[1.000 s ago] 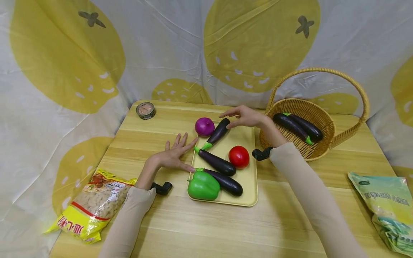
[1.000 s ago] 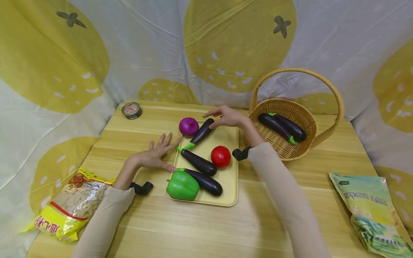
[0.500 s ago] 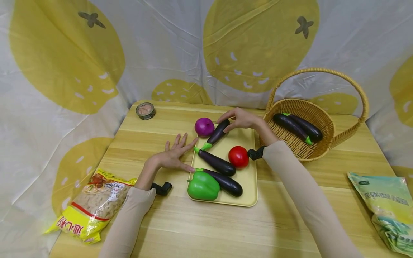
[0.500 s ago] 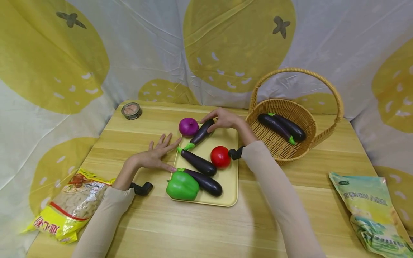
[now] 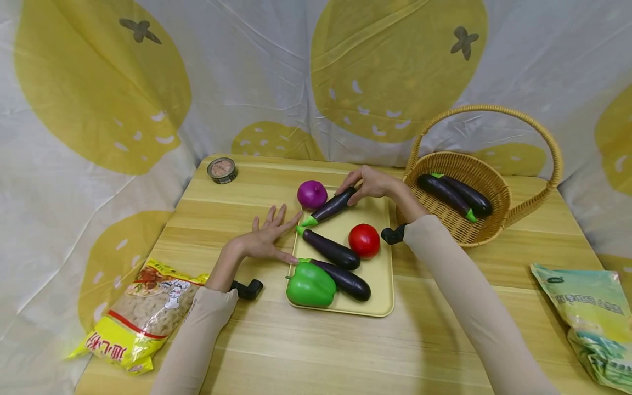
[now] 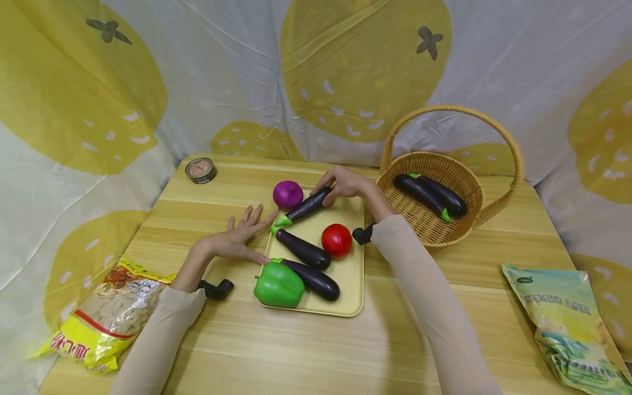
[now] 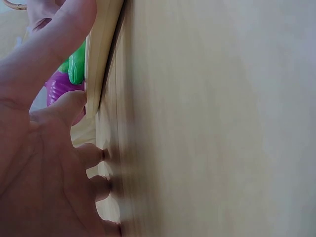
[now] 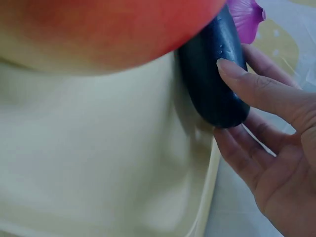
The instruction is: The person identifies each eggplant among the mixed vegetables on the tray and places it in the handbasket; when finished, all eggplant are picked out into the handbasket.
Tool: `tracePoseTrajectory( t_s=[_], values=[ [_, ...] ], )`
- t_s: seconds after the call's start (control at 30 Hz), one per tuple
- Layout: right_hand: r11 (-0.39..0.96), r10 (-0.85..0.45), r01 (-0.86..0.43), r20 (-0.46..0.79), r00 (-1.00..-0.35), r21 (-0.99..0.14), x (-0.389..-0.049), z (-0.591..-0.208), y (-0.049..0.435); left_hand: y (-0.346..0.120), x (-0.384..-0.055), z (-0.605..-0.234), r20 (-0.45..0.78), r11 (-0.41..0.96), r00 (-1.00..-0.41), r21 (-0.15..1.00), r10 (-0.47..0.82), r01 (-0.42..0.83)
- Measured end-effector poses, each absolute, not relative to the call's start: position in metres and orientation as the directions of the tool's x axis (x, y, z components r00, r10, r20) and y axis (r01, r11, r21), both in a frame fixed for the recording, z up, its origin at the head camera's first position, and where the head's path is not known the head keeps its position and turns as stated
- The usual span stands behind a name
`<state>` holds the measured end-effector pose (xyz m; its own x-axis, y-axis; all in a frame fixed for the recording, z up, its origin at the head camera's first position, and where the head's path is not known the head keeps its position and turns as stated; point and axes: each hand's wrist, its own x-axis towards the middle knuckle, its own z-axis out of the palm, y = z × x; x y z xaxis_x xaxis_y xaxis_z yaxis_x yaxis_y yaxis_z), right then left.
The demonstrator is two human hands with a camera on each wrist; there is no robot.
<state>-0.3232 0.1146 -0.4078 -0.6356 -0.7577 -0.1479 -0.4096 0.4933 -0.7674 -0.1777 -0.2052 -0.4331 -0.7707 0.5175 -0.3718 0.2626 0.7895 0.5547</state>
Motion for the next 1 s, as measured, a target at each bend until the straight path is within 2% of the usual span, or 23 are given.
tracePoseTrajectory(
  t_s=[0.27,0.53,1.0],
  values=[
    [0.521,-0.759,-0.411,-0.186,-0.623,-0.749,-0.322,-0.407,0.118,-0.204,-0.177,-0.432,-0.372,0.792,-0.771,0.551,0.516,0.264],
    [0.496,-0.805,-0.459,-0.192,-0.561,-0.737,-0.316,-0.397,0.127,-0.203,-0.177,-0.432,-0.37,0.79,-0.771,0.552,0.518,0.266],
    [0.52,-0.77,-0.454,-0.169,-0.615,-0.723,-0.302,-0.372,0.158,-0.204,-0.177,-0.432,-0.388,0.8,-0.767,0.54,0.511,0.26]
  ],
)
